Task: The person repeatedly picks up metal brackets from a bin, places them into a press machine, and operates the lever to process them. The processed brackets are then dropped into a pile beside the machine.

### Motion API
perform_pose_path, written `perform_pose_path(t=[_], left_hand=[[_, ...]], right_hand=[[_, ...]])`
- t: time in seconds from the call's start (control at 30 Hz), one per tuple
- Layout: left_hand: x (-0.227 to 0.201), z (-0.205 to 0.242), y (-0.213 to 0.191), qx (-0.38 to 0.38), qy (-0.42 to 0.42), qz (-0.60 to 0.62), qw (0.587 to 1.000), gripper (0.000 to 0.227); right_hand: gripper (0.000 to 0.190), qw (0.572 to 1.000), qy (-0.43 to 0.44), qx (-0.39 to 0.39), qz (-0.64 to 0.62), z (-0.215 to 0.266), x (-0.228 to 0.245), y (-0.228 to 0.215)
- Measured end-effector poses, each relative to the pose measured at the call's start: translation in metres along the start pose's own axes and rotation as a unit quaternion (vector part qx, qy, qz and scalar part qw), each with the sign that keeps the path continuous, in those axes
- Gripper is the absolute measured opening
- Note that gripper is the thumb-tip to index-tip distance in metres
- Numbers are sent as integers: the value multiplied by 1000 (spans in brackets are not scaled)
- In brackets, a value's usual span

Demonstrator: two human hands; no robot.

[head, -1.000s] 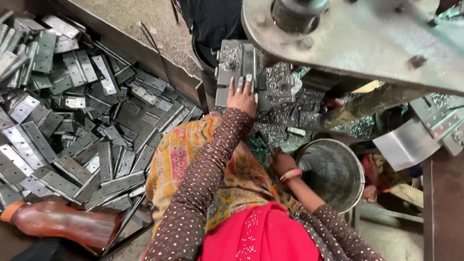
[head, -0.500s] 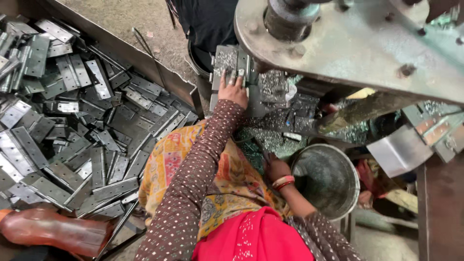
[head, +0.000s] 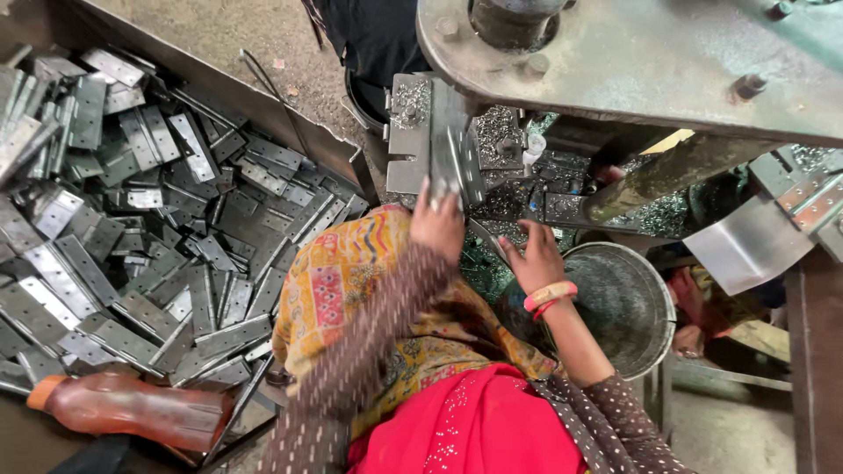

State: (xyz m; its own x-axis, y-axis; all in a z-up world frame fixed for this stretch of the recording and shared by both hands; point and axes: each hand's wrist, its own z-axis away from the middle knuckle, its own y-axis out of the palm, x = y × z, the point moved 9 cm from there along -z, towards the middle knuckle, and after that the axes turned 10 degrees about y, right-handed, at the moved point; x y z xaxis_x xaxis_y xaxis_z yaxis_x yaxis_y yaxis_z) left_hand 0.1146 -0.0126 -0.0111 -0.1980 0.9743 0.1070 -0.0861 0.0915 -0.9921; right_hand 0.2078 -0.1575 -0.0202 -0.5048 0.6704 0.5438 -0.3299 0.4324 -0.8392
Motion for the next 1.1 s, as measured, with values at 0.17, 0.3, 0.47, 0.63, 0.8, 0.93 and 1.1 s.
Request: perform_pose_path(t=[0.17,0.3,0.47,0.63,0.8,0.93,1.1], left_hand=[[-1,52,-38,-393,-13,43,919,17],[10,42,-56,-383,62,107,915,14],[42,35,-81,-424,-34,206,881,21],[35,-35,-33,-242,-51,9,969,22],[71,-33,10,-124,-134,63,981,27],[108,0,-2,-121,-207,-44,970,45],[97,-8,20,-19,-162,65,984,50]], right_hand=[[49,996,-37,-56,-56,10,-3,-5],[45,993,-40,-90,-64,10,-7,-11],[42,993,-45,-97,-43,9,-4,-10],[44,995,-15,-77,-54,10,-9,-9],[41,992,-56,-105,-50,10,0,-15],[40,995,-11,-55,-82,13,-7,-6],[38,996,-17,-50,-66,8,-2,-7]])
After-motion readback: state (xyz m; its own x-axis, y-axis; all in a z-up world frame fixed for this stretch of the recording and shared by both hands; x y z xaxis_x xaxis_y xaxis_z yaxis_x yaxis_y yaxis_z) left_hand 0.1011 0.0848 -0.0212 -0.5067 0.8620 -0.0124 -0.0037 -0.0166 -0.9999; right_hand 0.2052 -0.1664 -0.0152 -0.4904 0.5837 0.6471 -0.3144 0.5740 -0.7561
